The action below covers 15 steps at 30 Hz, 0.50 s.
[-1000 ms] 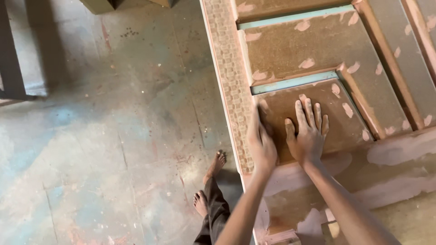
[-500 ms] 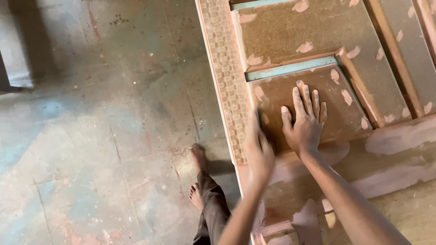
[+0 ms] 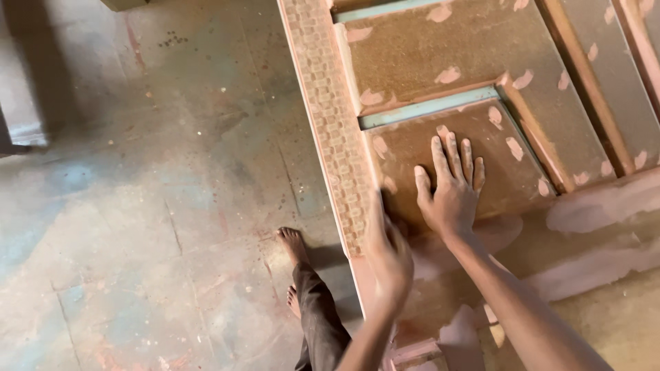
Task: The person sands the edges and surfaces of a wooden furniture piece using a sanding block. They move along the length of the item, smoothing the frame and panels.
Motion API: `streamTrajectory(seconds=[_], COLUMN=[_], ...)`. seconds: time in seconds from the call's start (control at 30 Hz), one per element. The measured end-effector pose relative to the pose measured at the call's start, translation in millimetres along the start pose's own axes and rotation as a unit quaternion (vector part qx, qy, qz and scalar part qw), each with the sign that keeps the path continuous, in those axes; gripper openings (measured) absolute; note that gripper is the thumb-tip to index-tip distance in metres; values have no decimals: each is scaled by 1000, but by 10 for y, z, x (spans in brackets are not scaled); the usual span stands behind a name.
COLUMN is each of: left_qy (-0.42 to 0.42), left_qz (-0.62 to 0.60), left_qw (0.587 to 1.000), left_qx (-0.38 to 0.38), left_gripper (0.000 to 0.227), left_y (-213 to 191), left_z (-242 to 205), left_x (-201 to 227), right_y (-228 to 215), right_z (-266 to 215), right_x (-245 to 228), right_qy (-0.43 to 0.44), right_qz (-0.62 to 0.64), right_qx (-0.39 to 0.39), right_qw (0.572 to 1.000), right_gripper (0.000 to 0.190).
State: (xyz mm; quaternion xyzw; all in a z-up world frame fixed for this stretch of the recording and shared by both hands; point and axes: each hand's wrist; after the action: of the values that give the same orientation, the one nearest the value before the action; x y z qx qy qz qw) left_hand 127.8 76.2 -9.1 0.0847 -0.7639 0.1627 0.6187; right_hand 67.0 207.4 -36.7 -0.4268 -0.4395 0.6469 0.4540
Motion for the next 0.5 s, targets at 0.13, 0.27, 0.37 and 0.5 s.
streamTrajectory(seconds=[0.13,0.27,0.37,0.5], left_qy=[42,-267,19,-130], left_qz=[5,52,-27,-58], left_qw=[999,961,999,985], left_qx=[12,-48,37,-95], left_gripper=[62,63,64,65], left_y=[62,359,312,-171], left_z=[112,856,670,-492], left_x=[86,30,1,34], right_y=[-38,-27,-11,9], right_z=[83,12,-13,20], right_x=[40,18,52,62], right_qy=[-5,-2,1,8], right_qz=[-6,3,11,6], right_qx=[9,2,-9,-14], right_qw=[1000,1000,1000,1000], right_gripper=[59,59,57,59])
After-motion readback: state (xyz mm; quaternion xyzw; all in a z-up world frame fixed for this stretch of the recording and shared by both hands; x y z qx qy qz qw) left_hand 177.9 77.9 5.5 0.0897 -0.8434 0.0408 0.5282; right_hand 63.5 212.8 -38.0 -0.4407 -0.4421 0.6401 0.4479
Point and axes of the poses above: each hand's wrist, its own z-axis towards the middle knuckle, its own y-axis out of the palm, x = y × z, and after that the axes turned 13 degrees about -y, right-handed
